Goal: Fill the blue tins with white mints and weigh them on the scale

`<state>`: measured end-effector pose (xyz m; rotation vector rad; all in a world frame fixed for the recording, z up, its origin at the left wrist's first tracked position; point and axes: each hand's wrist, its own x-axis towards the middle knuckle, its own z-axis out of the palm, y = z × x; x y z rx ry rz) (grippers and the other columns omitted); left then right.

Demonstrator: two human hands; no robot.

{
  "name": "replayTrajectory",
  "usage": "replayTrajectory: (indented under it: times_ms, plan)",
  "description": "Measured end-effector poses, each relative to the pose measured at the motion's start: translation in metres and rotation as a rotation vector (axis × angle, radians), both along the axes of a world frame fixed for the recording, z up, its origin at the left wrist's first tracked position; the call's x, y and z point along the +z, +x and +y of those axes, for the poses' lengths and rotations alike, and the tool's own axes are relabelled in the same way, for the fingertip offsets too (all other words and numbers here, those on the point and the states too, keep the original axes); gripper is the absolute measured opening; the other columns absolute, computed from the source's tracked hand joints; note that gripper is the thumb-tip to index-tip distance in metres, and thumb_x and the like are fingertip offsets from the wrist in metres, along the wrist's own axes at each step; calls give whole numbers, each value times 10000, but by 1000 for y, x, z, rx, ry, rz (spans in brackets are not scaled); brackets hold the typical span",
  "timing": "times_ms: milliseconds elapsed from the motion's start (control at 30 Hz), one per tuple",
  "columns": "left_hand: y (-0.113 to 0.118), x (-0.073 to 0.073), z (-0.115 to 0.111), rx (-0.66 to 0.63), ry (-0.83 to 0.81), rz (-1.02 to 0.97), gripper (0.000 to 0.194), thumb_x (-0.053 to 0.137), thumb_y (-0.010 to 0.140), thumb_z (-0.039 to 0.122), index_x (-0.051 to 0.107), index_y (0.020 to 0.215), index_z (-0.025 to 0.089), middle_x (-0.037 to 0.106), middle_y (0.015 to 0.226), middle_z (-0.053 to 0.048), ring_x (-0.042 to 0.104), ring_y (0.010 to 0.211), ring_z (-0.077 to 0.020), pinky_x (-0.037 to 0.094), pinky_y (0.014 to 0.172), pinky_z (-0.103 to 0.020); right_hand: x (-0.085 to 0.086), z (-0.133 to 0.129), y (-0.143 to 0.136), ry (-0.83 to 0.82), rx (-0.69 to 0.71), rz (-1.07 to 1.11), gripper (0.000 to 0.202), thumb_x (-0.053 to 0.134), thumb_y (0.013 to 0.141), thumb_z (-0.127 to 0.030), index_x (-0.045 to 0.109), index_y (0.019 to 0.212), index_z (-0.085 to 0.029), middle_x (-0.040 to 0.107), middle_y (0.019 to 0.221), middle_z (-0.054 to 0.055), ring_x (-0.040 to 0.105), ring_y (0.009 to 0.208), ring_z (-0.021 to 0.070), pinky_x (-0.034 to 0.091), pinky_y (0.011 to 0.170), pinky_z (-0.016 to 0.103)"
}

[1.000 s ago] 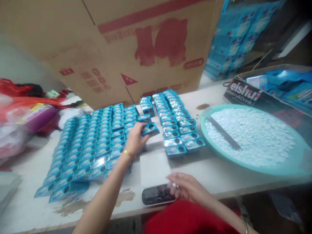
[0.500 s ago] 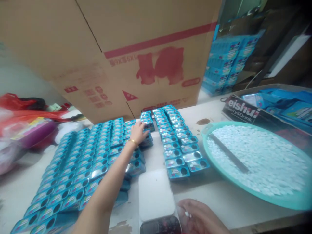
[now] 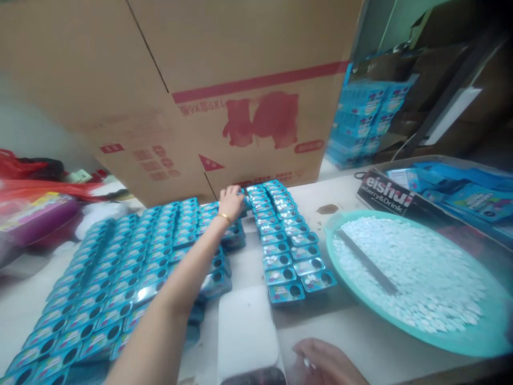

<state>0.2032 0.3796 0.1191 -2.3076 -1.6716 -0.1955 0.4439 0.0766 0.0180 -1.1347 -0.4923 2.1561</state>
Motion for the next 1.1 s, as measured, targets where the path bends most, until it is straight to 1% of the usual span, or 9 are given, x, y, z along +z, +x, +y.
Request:
replayTrajectory:
  times_ms: [167, 233, 300, 433, 567, 733, 833, 933, 1100]
  plan:
    - [-11, 56, -82, -141, 22, 16, 210, 439, 898, 281, 590, 984, 163, 522, 1156, -124, 499, 1028, -260, 362, 863, -408, 1, -10, -4, -6, 15, 43, 354, 780, 653, -369, 654, 898, -147, 692, 730, 62, 616, 605, 119, 451, 622, 244]
    - [-10, 67, -130, -230, 3, 66, 207, 456, 894, 312, 592, 858, 160, 551, 1022, -103, 532, 884, -226, 390, 745, -346, 5, -13, -1, 5, 38, 11, 345, 775, 667, -330, 647, 921, -135, 700, 716, 63, 610, 592, 105, 442, 625, 230]
    - [-4, 66, -179, -298, -92, 120, 219, 468, 892, 322, 579, 781, 170, 560, 911, -73, 530, 761, -187, 379, 656, -307, 8, -16, 3, 17, 48, -11, 323, 765, 681, -313, 647, 914, -124, 696, 686, 52, 593, 578, 91, 430, 612, 214]
    - [11, 32, -245, -352, -285, 147, 203, 478, 898, 323, 581, 798, 181, 575, 825, -50, 537, 688, -164, 368, 605, -294, 13, -21, 4, 57, 80, -38, 303, 746, 704, -298, 639, 923, -117, 697, 686, 50, 575, 580, 82, 423, 618, 209]
    - [19, 3, -260, -334, -363, 129, 151, 511, 885, 298, 573, 842, 167, 604, 830, -58, 567, 730, -188, 404, 666, -322, 15, -27, 4, 50, 94, -37, 326, 745, 702, -280, 625, 962, -123, 707, 746, 60, 588, 625, 89, 439, 681, 232]
    - [6, 11, -275, -281, -254, -163, 302, 560, 861, 398, 547, 1058, 169, 611, 1068, -93, 566, 979, -232, 434, 822, -357, 14, -33, 10, 59, 110, -71, 348, 748, 686, -281, 624, 970, -121, 707, 772, 66, 583, 647, 99, 432, 703, 255]
    - [-13, 7, -301, -153, -135, -421, 232, 525, 888, 364, 557, 1017, 174, 622, 995, -73, 573, 930, -191, 444, 814, -316, 13, -35, 15, 105, 156, -147, 345, 737, 690, -302, 632, 965, -120, 678, 707, 28, 529, 590, 82, 398, 633, 241]
    - [-35, -24, -335, 37, -86, -618, 163, 505, 898, 323, 573, 898, 175, 614, 841, -38, 562, 777, -148, 450, 729, -275, 16, -33, 16, 125, 228, -233, 371, 734, 685, -328, 631, 978, -125, 635, 648, -9, 486, 552, 69, 357, 583, 231]
    - [-61, -108, -381, 327, -97, -758, 190, 519, 879, 338, 581, 931, 166, 621, 842, -43, 576, 739, -149, 475, 702, -286, 37, -18, 10, 228, 388, -410, 360, 714, 688, -374, 633, 943, -133, 623, 618, -5, 488, 544, 85, 361, 564, 243]
